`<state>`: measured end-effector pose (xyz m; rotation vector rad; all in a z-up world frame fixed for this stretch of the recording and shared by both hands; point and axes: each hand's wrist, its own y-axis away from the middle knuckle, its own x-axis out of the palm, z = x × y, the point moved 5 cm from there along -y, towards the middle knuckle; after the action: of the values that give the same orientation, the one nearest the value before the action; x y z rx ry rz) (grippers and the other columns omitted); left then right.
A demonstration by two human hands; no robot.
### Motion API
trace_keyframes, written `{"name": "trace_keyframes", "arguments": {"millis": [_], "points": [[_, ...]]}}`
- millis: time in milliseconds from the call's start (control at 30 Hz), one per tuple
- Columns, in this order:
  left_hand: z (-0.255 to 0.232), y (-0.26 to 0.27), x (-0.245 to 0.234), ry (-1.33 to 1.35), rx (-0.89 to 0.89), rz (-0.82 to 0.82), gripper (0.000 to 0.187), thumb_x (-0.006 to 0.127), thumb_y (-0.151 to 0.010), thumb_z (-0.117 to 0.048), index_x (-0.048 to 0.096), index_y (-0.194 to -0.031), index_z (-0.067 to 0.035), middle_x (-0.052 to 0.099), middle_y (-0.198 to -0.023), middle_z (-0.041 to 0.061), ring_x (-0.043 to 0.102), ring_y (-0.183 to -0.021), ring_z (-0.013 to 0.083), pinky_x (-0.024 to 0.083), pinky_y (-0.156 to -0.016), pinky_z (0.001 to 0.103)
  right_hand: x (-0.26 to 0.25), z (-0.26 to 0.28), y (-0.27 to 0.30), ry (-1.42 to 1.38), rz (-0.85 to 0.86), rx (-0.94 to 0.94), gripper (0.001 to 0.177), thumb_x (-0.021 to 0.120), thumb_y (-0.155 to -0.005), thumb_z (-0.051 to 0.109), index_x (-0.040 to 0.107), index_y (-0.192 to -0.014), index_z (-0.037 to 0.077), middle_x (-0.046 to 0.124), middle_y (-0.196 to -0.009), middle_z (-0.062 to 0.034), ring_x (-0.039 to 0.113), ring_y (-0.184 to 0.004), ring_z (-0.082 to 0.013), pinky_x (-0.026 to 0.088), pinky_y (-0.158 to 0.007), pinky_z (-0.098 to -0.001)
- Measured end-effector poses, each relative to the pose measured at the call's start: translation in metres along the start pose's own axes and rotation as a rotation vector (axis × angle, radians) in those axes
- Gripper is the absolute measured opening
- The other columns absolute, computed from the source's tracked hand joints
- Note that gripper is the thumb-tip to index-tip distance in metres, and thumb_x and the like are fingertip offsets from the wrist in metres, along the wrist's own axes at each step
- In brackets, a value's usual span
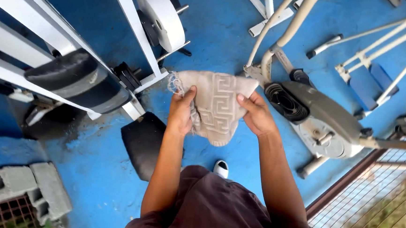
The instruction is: Wiping down various gym machines and frames using a cleaning cloth.
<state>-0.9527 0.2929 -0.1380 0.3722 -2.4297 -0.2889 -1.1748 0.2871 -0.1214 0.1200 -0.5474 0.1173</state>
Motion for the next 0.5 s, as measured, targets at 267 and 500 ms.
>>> {"name": "trace_keyframes", "arguments": {"millis": [267, 500], "points": [[-0.014, -0.012, 0.043, 0.040, 0.143, -0.105, 0.041, 0.086, -0.085, -0.015, 0.071, -0.121, -0.003, 0.076, -0.109, 0.015, 0.075, -0.099, 0.0275, 0.063, -0.088, 0.045, -0.029, 0.023, -0.108, 0.108, 0.054, 0.049, 0.032, 0.068, -0.099, 0.011, 0.067, -0.130, 0.003, 0.075, -0.113, -0.0138, 0.075, -0.105, -0.0275, 0.061, -0.094, -0.0426], [-0.019, -0.092, 0.047, 0.013, 0.200, -0.283, 0.043, 0.084, -0.086, -0.016, 0.069, -0.123, -0.001, 0.075, -0.111, 0.015, 0.073, -0.103, 0.0271, 0.060, -0.090, 0.046, -0.019, 0.015, -0.198, 0.313, 0.045, 0.015, 0.031, 0.074, -0.098, 0.016, 0.070, -0.128, 0.009, 0.075, -0.112, -0.0067, 0.071, -0.105, -0.0184, 0.059, -0.095, -0.0374]]}}
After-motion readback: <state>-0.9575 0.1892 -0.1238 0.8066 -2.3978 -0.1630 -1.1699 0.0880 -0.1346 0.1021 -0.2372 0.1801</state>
